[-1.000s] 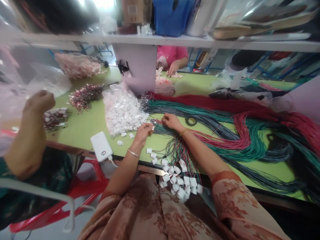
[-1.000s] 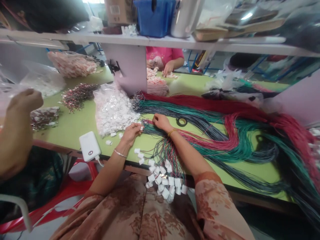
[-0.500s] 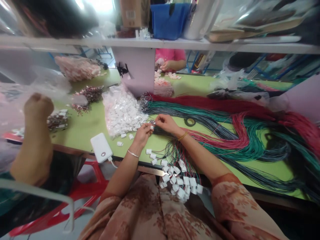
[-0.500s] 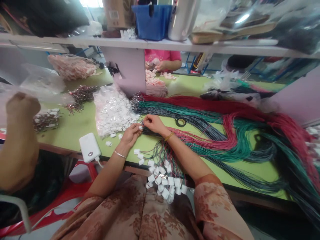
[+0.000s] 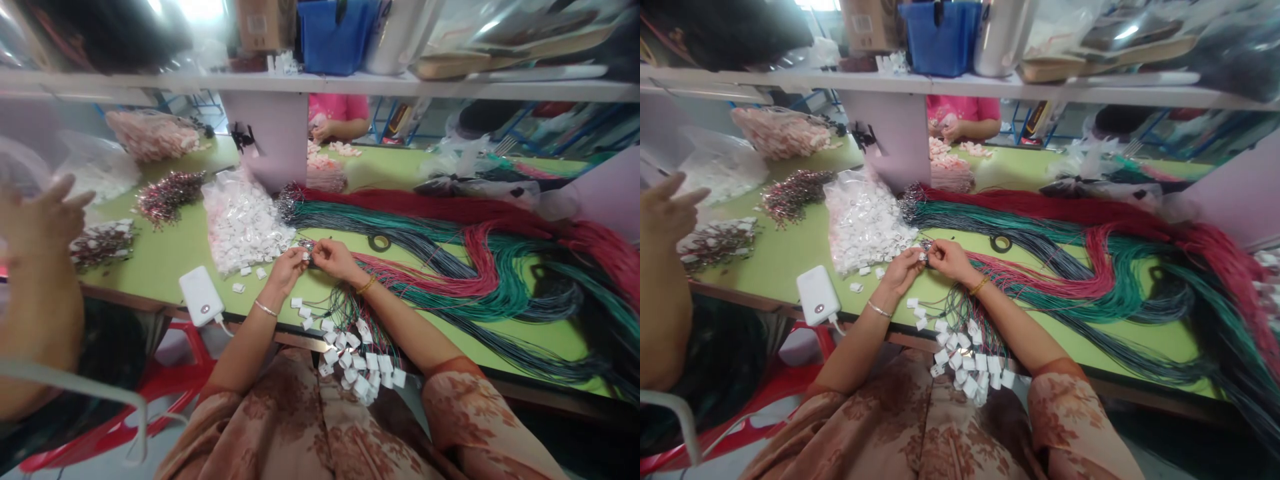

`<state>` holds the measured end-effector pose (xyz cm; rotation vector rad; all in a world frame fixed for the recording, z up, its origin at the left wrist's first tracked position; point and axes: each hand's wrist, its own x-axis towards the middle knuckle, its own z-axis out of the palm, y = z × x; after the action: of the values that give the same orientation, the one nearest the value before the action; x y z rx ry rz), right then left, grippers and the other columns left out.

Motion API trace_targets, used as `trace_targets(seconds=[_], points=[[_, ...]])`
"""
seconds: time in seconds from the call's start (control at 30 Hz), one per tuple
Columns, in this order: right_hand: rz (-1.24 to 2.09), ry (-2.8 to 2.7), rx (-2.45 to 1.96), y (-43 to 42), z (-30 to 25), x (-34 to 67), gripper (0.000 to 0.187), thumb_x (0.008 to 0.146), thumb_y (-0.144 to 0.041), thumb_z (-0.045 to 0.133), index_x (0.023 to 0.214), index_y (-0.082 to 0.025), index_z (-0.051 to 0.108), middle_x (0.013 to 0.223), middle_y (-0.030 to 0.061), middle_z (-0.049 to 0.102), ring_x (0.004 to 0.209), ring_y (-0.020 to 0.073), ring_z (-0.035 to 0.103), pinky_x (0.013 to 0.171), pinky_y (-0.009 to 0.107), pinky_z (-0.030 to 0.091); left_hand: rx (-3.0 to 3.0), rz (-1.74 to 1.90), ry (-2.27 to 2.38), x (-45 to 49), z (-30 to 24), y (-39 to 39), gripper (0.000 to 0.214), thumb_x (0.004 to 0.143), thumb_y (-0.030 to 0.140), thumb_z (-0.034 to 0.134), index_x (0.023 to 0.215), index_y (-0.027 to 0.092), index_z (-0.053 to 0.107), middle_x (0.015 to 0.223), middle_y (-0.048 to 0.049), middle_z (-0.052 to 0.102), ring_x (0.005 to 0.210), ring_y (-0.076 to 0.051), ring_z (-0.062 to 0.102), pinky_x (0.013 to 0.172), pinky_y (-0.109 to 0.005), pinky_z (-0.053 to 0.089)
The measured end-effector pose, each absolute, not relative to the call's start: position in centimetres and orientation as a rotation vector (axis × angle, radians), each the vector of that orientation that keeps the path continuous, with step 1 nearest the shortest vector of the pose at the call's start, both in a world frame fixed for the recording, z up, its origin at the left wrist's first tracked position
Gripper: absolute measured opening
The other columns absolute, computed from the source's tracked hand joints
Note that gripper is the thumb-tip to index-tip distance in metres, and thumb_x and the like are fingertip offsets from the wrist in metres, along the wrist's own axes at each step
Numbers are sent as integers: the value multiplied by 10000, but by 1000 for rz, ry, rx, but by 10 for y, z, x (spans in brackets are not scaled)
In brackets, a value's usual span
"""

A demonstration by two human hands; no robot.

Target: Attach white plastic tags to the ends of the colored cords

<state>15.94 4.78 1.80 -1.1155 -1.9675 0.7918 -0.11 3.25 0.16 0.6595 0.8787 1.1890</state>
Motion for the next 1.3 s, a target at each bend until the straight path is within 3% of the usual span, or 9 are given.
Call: trace_targets(seconds=[0.2,0.43,0.67,0.8,0.93,1.0,1.17,1.23,1.3], points=[[641,-2136,-1092,46,16,160,120,775,-255,507,717,-166,562,651,15,561,590,120,444,584,237,319,706,1177,1001,-1,-1,32,213,647,213,782,774,131,632,665,3,599,544,-51,523,546,-183,408],[640,-2140,-1156,45,12,161,112,762,-199,510,654,-174,498,594,-6,509,551,107,392,557,240,277,776,1169,1094,1,-1,32,236,635,244,777,750,124,609,624,3,596,503,-54,512,493,-178,364],[883,-2130,-1041,31,19,174,189,816,-339,581,885,-167,545,701,-20,530,605,109,414,578,235,314,1036,1216,1144,1,5,27,262,702,346,714,726,164,527,549,44,525,477,-59,448,484,-188,321],[1015,-2052,-1048,22,24,202,206,830,-362,565,784,-161,559,702,-8,550,610,106,436,590,238,344,1383,977,1023,1,12,17,263,731,360,693,767,174,510,654,31,559,564,-79,496,551,-209,376],[1141,-2030,-1056,22,27,239,270,831,-423,578,822,-156,617,751,22,625,660,131,520,648,257,416,1649,592,907,2,14,11,182,794,312,593,909,172,580,720,10,609,666,-109,533,654,-240,411],[986,-2043,-1160,27,27,258,282,850,-420,547,882,-158,646,846,55,660,751,162,567,710,282,441,1694,511,939,2,13,11,189,833,343,528,815,165,588,693,2,586,649,-111,506,638,-244,395],[130,-1989,-1919,47,13,294,261,815,-352,565,945,-153,673,1037,154,619,944,259,550,771,342,425,1503,635,991,3,8,14,389,867,519,461,687,175,479,578,34,456,530,-84,396,542,-227,325],[50,-2001,-2034,51,9,297,246,820,-357,558,910,-160,674,1046,158,605,942,264,540,738,332,412,1405,647,988,5,6,15,424,853,562,466,674,179,449,563,37,450,508,-77,390,523,-222,317],[148,-1972,-1975,49,11,294,250,848,-376,523,849,-162,651,925,122,615,838,227,538,691,309,392,1357,667,1003,6,4,16,424,844,561,487,675,173,462,567,29,472,510,-75,410,523,-218,328]])
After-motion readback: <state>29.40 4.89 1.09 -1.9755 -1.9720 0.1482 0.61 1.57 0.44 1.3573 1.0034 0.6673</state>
